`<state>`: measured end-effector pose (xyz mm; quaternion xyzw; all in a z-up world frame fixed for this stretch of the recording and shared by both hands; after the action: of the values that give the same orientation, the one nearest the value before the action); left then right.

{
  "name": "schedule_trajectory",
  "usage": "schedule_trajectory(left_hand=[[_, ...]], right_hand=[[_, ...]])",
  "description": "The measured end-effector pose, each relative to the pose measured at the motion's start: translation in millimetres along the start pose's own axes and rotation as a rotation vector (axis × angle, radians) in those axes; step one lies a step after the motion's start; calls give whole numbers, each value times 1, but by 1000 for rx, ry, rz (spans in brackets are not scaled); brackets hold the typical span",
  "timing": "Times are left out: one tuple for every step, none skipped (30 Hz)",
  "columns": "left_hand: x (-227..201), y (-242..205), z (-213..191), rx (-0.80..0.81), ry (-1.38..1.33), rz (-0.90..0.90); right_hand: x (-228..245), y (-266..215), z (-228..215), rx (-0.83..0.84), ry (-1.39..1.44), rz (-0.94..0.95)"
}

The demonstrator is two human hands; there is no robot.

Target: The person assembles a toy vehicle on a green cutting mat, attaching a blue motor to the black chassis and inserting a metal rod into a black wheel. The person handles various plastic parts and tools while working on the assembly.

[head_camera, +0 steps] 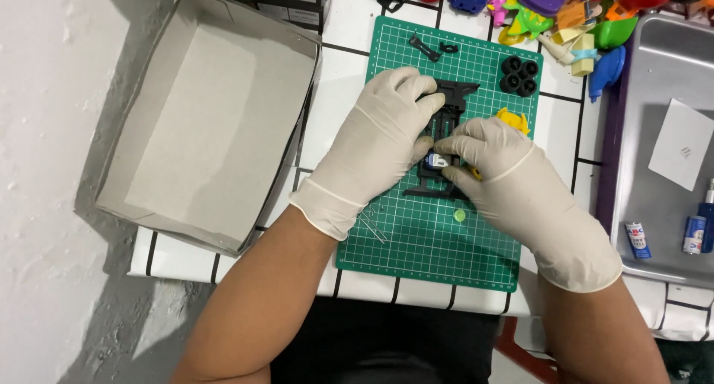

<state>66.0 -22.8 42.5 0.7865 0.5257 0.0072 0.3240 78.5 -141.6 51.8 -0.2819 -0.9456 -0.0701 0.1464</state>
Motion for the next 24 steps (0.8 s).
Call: schedule_trajectory(left_hand=[[0,0,-1,-2,-1,1],[-1,0,-1,-2,1,3],[-1,1,-2,-2,3,5],[-2,1,-2,-4,2,6],[-2,0,-2,-3,-8,-8],[-1,0,-2,-2,-18,-23],[-1,0,-3,-4,-17,-22],[-1,0,-4,3,-17,-29],[-1,0,-4,11,-18,-36],[-1,0,-4,9,-18,-37],[-1,0,-4,11,-14,-39],[-1,0,-3,15,-10,-42],[-1,-1,-3,15,-11,-44],[-1,-1,-3,12,-16,-39],[-1,-1,-3,8,-20,-35],[-1,-1,-3,8,-19,-36],[0,-1,-3,6,-22,-38],[0,-1,-2,4,-26,-40],[0,-1,-3,5,-25,-41],[0,-1,-2,13,-26,-46],[0,-1,-2,21,-26,-51],[0,-1,-1,22,-28,-50],[-1,-1,-1,24,-16,-54],[0,-1,-1,25,-3,-58]], right_hand=[[-2,0,1,0,-2,1],[-3,0,3,7,-12,1],[-5,0,5,15,-21,0],[-4,0,4,14,-23,0],[-2,-1,3,8,-7,2],[-1,-1,1,2,9,2],[-1,0,2,1,7,1],[-2,0,4,8,-5,12],[-3,0,5,15,-17,23],[-2,0,5,16,-18,22],[-3,0,5,15,-15,39],[-4,-1,5,15,-10,57],[-4,-1,5,18,-10,57],[-2,-1,5,8,-24,42],[0,-1,4,-1,-38,27],[1,-1,4,-1,-37,26],[0,-1,4,1,-34,38],[-1,-1,4,4,-31,51],[-1,-1,5,4,-30,50],[1,0,4,-9,-42,20],[3,0,4,-23,-54,-9],[5,-1,4,-23,-53,-7],[6,-1,3,-29,-65,0],[8,0,2,-36,-77,6]])
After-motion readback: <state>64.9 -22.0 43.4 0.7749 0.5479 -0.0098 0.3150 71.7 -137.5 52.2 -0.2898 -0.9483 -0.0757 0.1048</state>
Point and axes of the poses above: each hand's wrist, its own y-axis towards the middle knuckle, its own z-axis out of the palm, x = y × z, the point moved 8 cm from there along y, towards the middle knuckle, and after that the axes turned 1 degree about -y, right-handed, at the moved point
